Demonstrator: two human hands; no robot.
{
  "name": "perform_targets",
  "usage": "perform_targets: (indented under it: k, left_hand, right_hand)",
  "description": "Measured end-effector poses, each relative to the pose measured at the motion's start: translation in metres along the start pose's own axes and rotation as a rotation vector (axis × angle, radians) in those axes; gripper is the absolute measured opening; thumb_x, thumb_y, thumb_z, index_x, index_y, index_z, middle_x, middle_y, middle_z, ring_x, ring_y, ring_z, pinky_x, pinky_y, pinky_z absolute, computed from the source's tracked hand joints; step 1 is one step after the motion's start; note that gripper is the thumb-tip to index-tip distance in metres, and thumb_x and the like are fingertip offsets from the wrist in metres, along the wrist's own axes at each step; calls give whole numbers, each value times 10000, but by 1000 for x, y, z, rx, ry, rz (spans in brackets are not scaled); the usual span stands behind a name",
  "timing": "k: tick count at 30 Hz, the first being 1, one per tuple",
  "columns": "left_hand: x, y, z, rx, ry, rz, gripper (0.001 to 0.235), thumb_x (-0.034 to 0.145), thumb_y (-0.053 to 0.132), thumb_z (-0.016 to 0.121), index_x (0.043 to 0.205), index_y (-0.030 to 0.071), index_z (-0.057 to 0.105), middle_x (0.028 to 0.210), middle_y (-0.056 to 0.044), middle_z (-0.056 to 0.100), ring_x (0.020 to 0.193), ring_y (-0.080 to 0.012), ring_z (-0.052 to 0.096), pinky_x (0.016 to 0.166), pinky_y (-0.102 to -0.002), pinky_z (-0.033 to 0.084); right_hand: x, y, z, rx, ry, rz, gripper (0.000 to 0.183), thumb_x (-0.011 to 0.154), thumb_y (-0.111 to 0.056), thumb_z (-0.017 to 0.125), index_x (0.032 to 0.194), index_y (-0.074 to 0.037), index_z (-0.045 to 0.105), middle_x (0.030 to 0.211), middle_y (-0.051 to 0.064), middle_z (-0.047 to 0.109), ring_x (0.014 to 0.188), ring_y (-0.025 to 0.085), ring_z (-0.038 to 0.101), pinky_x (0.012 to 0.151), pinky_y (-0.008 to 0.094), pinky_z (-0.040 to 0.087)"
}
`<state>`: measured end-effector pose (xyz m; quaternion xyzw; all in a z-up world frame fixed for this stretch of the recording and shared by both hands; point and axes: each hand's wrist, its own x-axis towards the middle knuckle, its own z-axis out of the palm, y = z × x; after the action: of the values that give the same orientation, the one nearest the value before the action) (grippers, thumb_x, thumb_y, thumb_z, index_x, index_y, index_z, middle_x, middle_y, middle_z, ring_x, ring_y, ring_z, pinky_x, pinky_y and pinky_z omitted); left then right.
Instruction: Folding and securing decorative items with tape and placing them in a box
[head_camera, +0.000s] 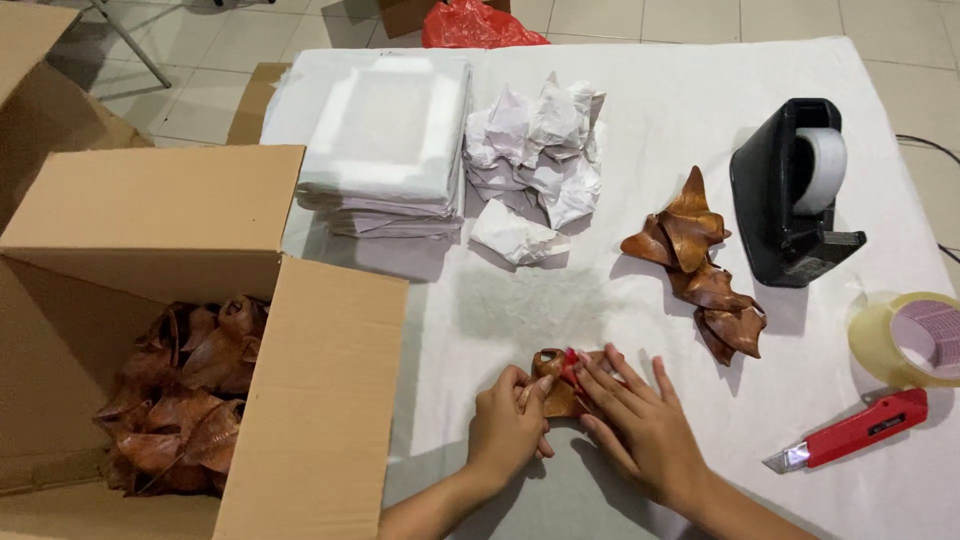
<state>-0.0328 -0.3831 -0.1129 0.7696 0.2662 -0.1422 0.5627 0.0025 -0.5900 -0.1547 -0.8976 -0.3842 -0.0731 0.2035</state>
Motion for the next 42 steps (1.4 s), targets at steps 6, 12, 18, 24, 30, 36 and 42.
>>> perform_targets:
  k: [6, 12, 18, 24, 30, 36, 42]
  left_hand:
    - [-7, 12, -7, -40, -53, -5, 261, 1044, 354, 592, 916, 139, 516, 551, -85, 628, 422, -219, 704, 356, -261, 447]
    - [-6, -11, 6, 10, -191, 225, 207, 1051, 286, 509, 1101, 113, 407, 541, -110, 643, 378, -242, 647, 403, -344, 495]
    - [11, -10, -3, 184, -146, 240, 248, 1026, 316, 515, 1147, 102, 484, 802, -124, 676, 688, -302, 619, 631, -408, 450]
    - [24, -12, 1, 58, -87, 280, 351, 935, 340, 604, 1211, 123, 618, 1134, -77, 796, 1041, -246, 755, 891, -355, 533]
    - [16, 5, -5, -70, -117, 151, 286, 967, 299, 579, 1202, 152, 652, 1150, -3, 778, 1083, -150, 723, 939, -295, 531]
    - [41, -33, 12, -90, -11, 165, 164, 967, 314, 610, 970, 155, 651, 893, 24, 720, 821, -105, 623, 757, -291, 486]
    - [14, 4, -7, -45, -125, 74, 246, 991, 350, 533, 1097, 163, 651, 1056, 2, 759, 986, -138, 684, 876, -295, 500]
  right_hand:
    - [-7, -9, -20, 66, 22, -15, 542, 973, -340, 589, 1500, -229, 537, 1599, -51, 492, 1561, 236, 325, 1228, 560, 165]
    - [-4, 0, 9, -174, 33, -47, 690, 958, -491, 545, 1585, -245, 396, 1647, -64, 410, 1579, 176, 277, 1251, 531, 189]
    - [7, 4, 11, -286, 57, -21, 709, 969, -534, 506, 1591, -216, 386, 1674, -58, 363, 1576, 183, 287, 1236, 502, 255]
    - [30, 14, -2, -372, 88, 32, 701, 961, -568, 487, 1587, -267, 401, 1662, -60, 396, 1573, 173, 302, 1237, 470, 266]
    - [23, 3, -8, 52, -114, 57, 687, 1010, -509, 463, 1618, -214, 338, 1693, -41, 309, 1592, 237, 162, 1230, 544, 61]
    - [8, 4, -12, 229, -189, 16, 601, 1002, -381, 486, 1577, -219, 421, 1656, -36, 405, 1590, 275, 170, 1201, 621, 43]
    - [4, -2, -6, 78, -159, -36, 682, 1020, -448, 458, 1636, -203, 298, 1714, -17, 262, 1592, 254, 157, 1238, 534, 39]
